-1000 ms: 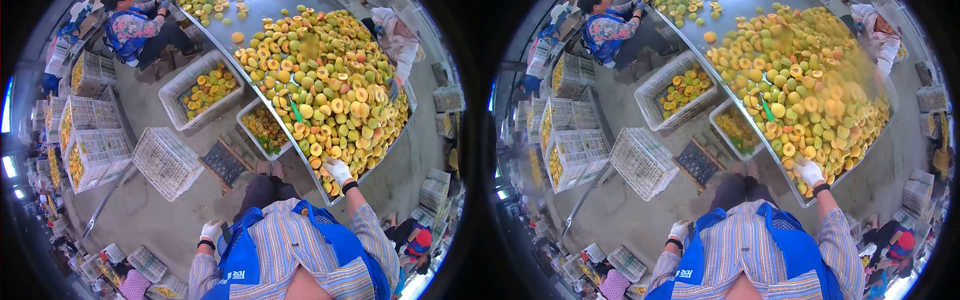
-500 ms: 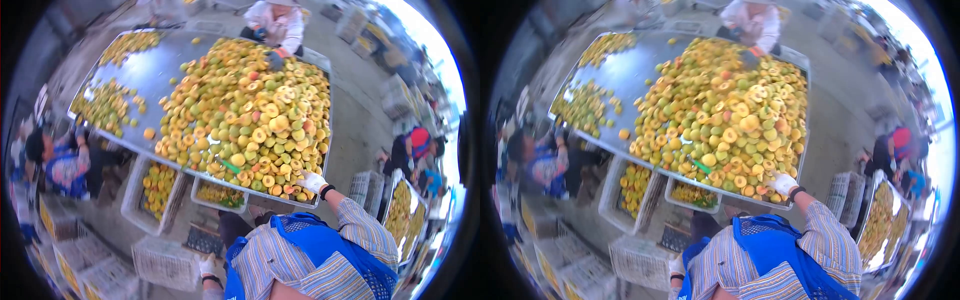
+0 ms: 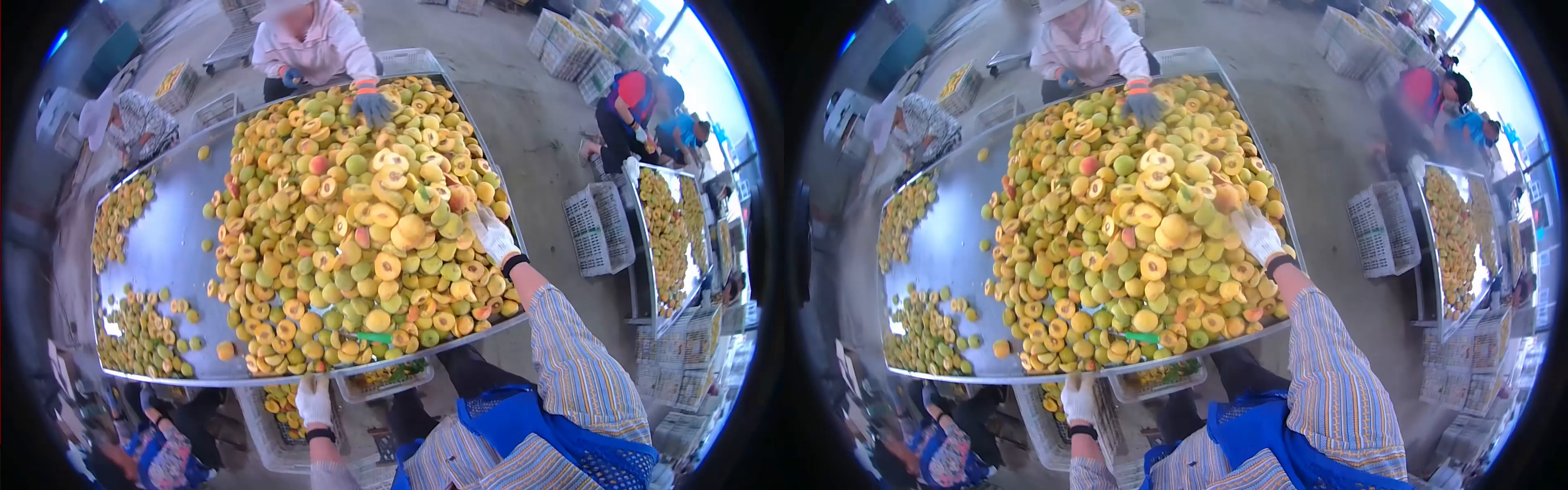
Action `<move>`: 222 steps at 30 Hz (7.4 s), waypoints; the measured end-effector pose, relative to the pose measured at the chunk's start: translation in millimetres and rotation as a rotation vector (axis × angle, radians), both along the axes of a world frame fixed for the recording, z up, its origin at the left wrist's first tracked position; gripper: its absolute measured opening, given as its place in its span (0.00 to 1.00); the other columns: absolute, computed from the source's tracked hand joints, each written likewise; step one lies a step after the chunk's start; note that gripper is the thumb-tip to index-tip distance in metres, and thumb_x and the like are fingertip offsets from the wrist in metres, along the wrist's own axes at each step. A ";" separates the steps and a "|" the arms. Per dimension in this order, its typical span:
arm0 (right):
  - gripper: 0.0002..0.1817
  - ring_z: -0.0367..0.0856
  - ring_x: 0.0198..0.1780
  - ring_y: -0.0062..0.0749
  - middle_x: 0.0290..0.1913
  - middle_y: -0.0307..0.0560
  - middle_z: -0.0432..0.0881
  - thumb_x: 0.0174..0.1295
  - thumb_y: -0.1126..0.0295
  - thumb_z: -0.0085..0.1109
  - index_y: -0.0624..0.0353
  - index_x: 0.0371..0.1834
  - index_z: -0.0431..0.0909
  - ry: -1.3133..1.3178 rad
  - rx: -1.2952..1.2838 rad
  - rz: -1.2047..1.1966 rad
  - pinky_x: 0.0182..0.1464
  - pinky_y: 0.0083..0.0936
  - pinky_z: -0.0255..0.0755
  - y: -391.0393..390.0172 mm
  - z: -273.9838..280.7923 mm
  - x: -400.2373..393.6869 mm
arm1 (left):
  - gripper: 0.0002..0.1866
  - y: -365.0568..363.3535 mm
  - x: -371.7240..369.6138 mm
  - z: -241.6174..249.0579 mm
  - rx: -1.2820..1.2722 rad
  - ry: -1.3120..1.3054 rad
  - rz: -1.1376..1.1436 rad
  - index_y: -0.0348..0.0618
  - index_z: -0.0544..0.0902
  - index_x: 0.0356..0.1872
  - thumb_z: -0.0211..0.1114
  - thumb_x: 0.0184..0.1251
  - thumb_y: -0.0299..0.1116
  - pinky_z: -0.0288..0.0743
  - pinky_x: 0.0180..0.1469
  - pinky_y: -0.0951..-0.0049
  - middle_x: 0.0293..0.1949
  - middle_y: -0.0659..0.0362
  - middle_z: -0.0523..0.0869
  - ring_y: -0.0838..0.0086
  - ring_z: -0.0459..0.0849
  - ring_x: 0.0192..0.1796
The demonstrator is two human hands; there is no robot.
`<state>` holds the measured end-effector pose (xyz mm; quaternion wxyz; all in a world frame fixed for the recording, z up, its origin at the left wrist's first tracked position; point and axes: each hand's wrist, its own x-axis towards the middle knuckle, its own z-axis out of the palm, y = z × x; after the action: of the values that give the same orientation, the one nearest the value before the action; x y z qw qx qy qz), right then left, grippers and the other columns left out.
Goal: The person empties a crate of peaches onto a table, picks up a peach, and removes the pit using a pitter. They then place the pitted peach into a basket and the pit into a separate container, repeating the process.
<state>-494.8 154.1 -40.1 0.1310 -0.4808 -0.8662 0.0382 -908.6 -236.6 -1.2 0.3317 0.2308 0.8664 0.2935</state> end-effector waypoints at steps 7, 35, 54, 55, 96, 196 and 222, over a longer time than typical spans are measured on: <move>0.27 0.71 0.71 0.56 0.75 0.61 0.67 0.77 0.53 0.46 0.52 0.74 0.68 0.264 -0.224 -0.098 0.72 0.36 0.65 101.5 -56.0 -5.5 | 0.38 271.6 77.4 42.8 0.270 0.720 -0.642 0.36 0.75 0.62 0.76 0.52 0.46 0.64 0.71 0.47 0.65 0.41 0.75 0.42 0.68 0.70; 0.42 0.74 0.66 0.55 0.75 0.52 0.66 0.58 0.54 0.69 0.52 0.76 0.65 0.584 -0.413 -0.115 0.66 0.38 0.72 22.6 4.0 -215.1 | 0.44 314.1 10.7 6.6 -0.370 0.750 -0.970 0.58 0.77 0.67 0.80 0.42 0.53 0.66 0.64 0.36 0.69 0.47 0.70 0.43 0.57 0.76; 0.27 0.76 0.65 0.52 0.64 0.57 0.78 0.66 0.58 0.63 0.62 0.63 0.76 0.754 -0.133 -0.012 0.67 0.39 0.71 129.7 39.2 -175.1 | 0.53 93.3 -56.2 -109.1 -0.219 0.222 -0.029 0.44 0.47 0.82 0.67 0.64 0.56 0.57 0.76 0.52 0.79 0.32 0.49 0.38 0.56 0.78; 0.28 0.72 0.70 0.51 0.69 0.60 0.75 0.66 0.55 0.62 0.62 0.63 0.77 0.435 0.106 -0.174 0.71 0.40 0.65 163.8 -3.3 -150.2 | 0.53 92.2 -53.5 -118.9 -0.221 0.214 -0.018 0.44 0.47 0.82 0.67 0.64 0.56 0.57 0.76 0.52 0.79 0.32 0.49 0.38 0.56 0.78; 0.30 0.75 0.65 0.56 0.63 0.56 0.77 0.57 0.57 0.69 0.54 0.63 0.77 0.342 -0.469 0.693 0.67 0.43 0.71 -55.6 65.3 -391.4 | 0.44 49.3 -84.4 -83.5 0.058 0.492 -0.219 0.40 0.68 0.72 0.76 0.54 0.45 0.67 0.69 0.44 0.73 0.35 0.65 0.34 0.68 0.70; 0.20 0.86 0.44 0.43 0.48 0.49 0.85 0.62 0.62 0.67 0.54 0.57 0.83 0.452 0.097 0.357 0.49 0.34 0.79 -325.8 -59.4 -165.6 | 0.29 -407.8 -95.8 -323.8 -0.263 0.373 -0.092 0.43 0.87 0.48 0.63 0.62 0.60 0.79 0.52 0.51 0.44 0.40 0.88 0.45 0.87 0.50; 0.30 0.77 0.29 0.18 0.30 0.37 0.81 0.63 0.68 0.62 0.64 0.70 0.72 1.193 -0.729 0.132 0.33 0.19 0.70 -344.2 -44.1 -86.4 | 0.11 -107.3 -14.9 -136.7 0.628 0.709 -0.368 0.41 0.85 0.44 0.72 0.62 0.32 0.81 0.46 0.56 0.41 0.48 0.88 0.50 0.87 0.43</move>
<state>-581.2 -190.0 -84.1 0.4115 -0.3376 -0.6058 0.5914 -923.5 -343.8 -138.0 -0.0219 0.5538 0.7404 0.3802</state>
